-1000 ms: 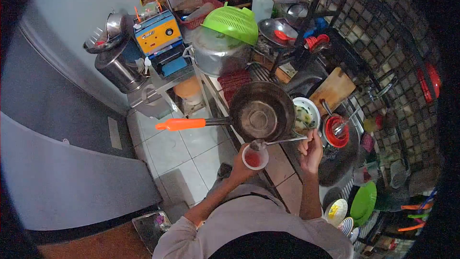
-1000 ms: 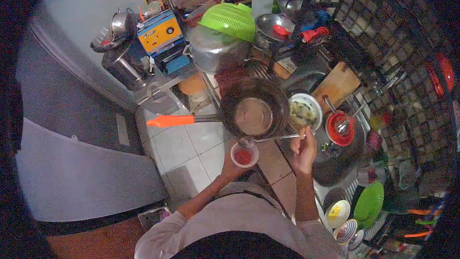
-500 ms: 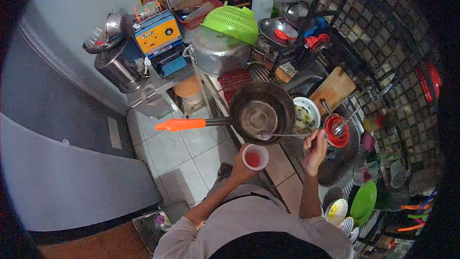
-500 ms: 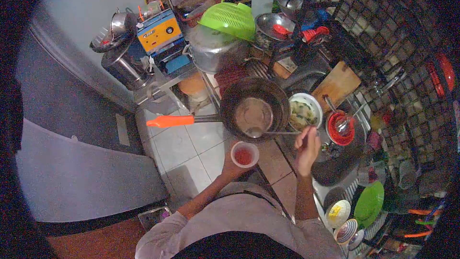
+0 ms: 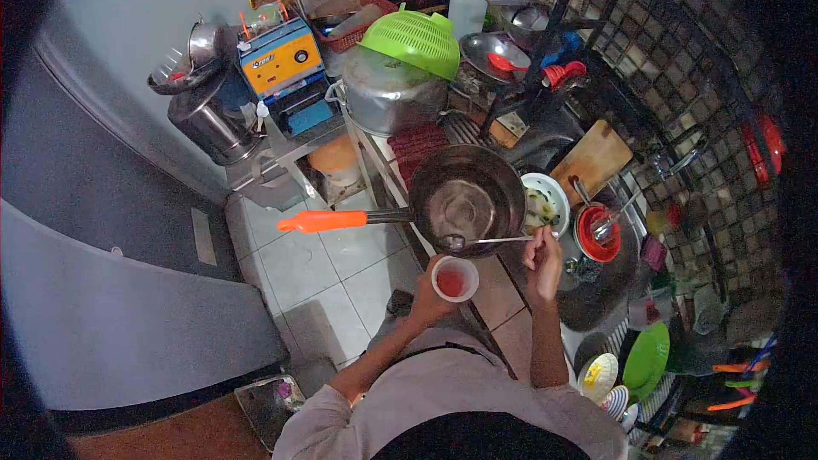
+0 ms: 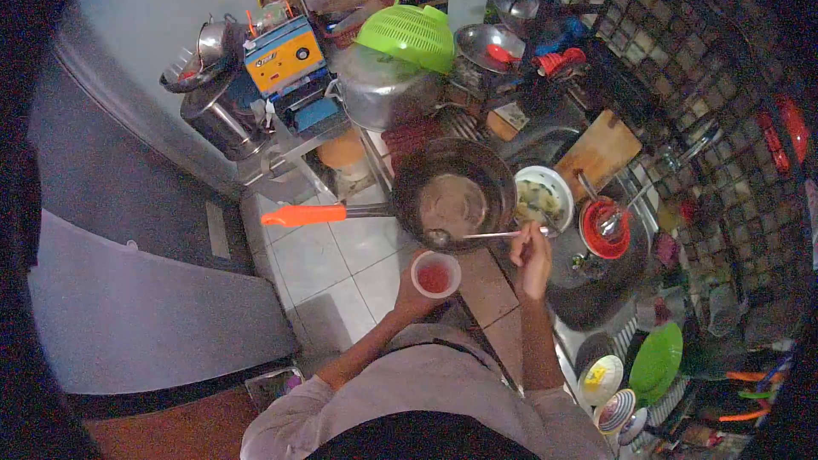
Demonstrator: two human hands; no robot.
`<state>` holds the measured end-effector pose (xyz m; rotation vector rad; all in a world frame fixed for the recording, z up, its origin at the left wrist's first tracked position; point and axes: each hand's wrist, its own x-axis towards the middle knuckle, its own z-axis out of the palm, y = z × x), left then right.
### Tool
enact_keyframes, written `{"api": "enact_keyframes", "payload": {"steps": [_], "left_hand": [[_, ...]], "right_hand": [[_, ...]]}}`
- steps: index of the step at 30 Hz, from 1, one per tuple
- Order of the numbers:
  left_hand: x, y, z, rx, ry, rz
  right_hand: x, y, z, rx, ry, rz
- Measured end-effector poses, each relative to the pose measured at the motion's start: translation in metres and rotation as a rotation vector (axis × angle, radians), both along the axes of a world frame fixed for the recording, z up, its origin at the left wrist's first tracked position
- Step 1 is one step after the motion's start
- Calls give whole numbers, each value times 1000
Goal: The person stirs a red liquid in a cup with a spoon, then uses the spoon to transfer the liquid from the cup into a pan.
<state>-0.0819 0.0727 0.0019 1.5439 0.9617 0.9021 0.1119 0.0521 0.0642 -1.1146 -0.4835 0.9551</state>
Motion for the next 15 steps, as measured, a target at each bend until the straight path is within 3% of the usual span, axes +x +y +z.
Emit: {"api": "enact_keyframes", "payload": {"steps": [6, 12, 15], "left_hand": [[-1, -5, 11, -4, 13, 44], [1, -2, 2, 83, -10, 25], [1, -4, 2, 79, -32, 30]], "right_hand": [[6, -7, 11, 51, 149, -28], [-3, -14, 29, 4, 8, -75], [2, -15, 21, 53, -55, 16]]}}
